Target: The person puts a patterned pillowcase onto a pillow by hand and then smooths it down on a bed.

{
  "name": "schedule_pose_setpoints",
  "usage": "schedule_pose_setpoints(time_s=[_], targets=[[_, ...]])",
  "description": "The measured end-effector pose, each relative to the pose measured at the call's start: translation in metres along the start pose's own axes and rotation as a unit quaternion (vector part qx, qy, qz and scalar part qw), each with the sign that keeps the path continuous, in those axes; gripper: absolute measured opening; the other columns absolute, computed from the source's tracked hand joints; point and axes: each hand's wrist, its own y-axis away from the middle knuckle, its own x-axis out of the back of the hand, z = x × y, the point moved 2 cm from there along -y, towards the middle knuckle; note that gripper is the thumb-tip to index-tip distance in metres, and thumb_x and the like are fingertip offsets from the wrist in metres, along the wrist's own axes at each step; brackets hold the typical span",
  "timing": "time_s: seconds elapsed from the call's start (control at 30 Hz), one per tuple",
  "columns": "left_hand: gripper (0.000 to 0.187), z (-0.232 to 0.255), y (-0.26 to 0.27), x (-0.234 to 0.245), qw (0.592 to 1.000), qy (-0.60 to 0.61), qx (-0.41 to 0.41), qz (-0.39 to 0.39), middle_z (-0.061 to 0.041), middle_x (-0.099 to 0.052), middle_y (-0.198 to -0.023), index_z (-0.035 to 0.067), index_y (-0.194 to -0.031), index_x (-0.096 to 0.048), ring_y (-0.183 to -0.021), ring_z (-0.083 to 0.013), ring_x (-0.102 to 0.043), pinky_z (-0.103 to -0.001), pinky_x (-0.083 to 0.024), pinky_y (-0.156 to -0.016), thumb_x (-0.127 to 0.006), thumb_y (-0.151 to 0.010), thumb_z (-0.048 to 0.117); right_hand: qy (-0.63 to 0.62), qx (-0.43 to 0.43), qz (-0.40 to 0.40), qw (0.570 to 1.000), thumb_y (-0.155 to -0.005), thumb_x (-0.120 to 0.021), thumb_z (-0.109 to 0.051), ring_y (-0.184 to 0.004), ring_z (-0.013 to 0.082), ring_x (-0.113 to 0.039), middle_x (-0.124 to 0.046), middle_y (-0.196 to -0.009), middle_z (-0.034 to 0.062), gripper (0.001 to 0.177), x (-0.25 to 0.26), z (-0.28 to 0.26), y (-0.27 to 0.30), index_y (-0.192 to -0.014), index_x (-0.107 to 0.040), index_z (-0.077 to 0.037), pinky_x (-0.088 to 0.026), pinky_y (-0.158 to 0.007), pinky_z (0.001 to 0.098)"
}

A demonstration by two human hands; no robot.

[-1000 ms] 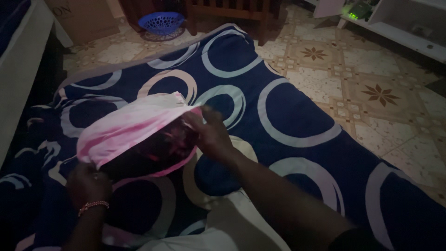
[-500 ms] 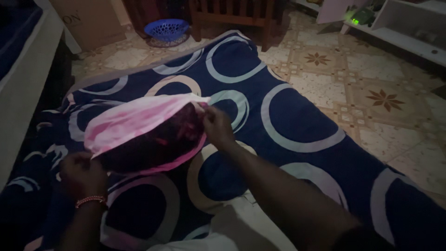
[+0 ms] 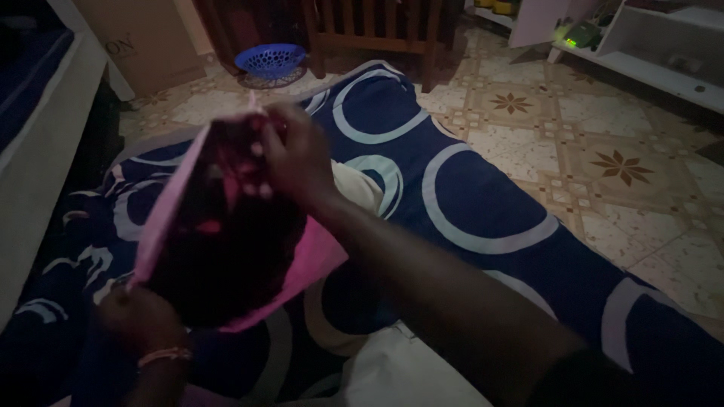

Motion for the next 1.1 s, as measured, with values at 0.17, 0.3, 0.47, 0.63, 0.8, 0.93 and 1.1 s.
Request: schedule_pose_setpoints(time_s=[0.17, 0.3, 0.47, 0.63, 0.8, 0.93, 1.1], targets=[[0.028, 0.050, 0.049, 0.022, 0.993, 0.079, -0.079, 0.020, -0.017, -0.065, -0.120, 0.000, -0.126, -0.061, -0.111, -0.0321, -0.065, -0.044, -0.050, -0.094, -0.055, -0.114, 0.024, 0.036, 0.046, -0.054, 0.997, -0.095, -0.063, -0.009, -0.099, 0.0354, -0.071, -0.072, -0.104, 0.0159, 0.017, -0.010, 0.009, 0.035, -0.111, -0.068, -0.003, -0.055, -0.087, 0.0436], [0.074, 0.129, 0.075, 0.052, 0.946, -0.039, -0.288, -0.141, -0.018, -0.061, -0.120, 0.005, -0.129, -0.058, -0.115, -0.0351, -0.059, -0.051, -0.046, -0.099, -0.077, -0.083, 0.060, 0.011, 0.068, -0.122, 0.990, -0.092, -0.063, -0.004, -0.106, 0.0341, -0.067, -0.070, -0.109, 0.0153, 0.029, -0.020, -0.003, 0.051, -0.121, -0.066, -0.004, -0.052, -0.094, 0.0433], [0.118, 0.159, 0.080, 0.056, 0.911, -0.108, -0.387, -0.094, -0.023, -0.048, -0.139, 0.003, -0.148, -0.043, -0.130, -0.0410, -0.047, -0.062, -0.039, -0.096, -0.086, -0.061, 0.070, -0.049, 0.073, -0.128, 0.988, -0.092, -0.062, -0.003, -0.122, 0.0353, -0.060, -0.057, -0.129, 0.0188, 0.041, -0.002, -0.022, 0.084, -0.133, -0.061, -0.004, -0.052, -0.103, 0.0442], [0.115, 0.150, 0.080, 0.046, 0.934, -0.152, -0.305, -0.110, -0.018, -0.050, -0.139, 0.006, -0.146, -0.043, -0.131, -0.0395, -0.047, -0.063, -0.039, -0.098, -0.087, -0.060, 0.069, 0.156, -0.010, -0.054, 0.986, -0.088, -0.075, -0.017, -0.116, 0.0392, -0.054, -0.052, -0.120, 0.0201, 0.046, 0.000, -0.018, 0.127, -0.127, -0.056, -0.001, -0.043, -0.098, 0.0501], [0.114, 0.148, 0.080, 0.041, 0.954, -0.165, -0.212, -0.131, -0.019, -0.052, -0.133, 0.007, -0.142, -0.046, -0.130, -0.0415, -0.046, -0.064, -0.038, -0.099, -0.094, -0.052, 0.057, 0.029, -0.209, -0.066, 0.975, -0.095, -0.065, -0.019, -0.109, 0.0419, -0.065, -0.065, -0.117, 0.0251, 0.039, -0.007, -0.004, 0.152, -0.125, -0.049, -0.001, -0.050, -0.089, 0.0495], [0.108, 0.145, 0.083, 0.039, 0.959, -0.172, -0.193, -0.117, -0.021, -0.052, -0.134, 0.005, -0.137, -0.048, -0.128, -0.0423, -0.047, -0.063, -0.038, -0.098, -0.096, -0.054, 0.053, -0.008, -0.210, -0.042, 0.977, -0.098, -0.059, -0.020, -0.097, 0.0403, -0.072, -0.072, -0.102, 0.0235, 0.030, -0.004, -0.004, 0.145, -0.121, -0.053, -0.003, -0.054, -0.082, 0.0482], [0.091, 0.153, 0.103, 0.044, 0.960, -0.126, -0.201, -0.148, -0.019, -0.063, -0.123, 0.005, -0.133, -0.054, -0.118, -0.0395, -0.058, -0.055, -0.041, -0.102, -0.092, -0.060, 0.045, -0.028, -0.222, -0.049, 0.973, -0.101, -0.058, -0.022, -0.077, 0.0355, -0.074, -0.072, -0.088, 0.0194, 0.020, -0.005, -0.024, 0.129, -0.101, -0.061, -0.002, -0.055, -0.068, 0.0455]])
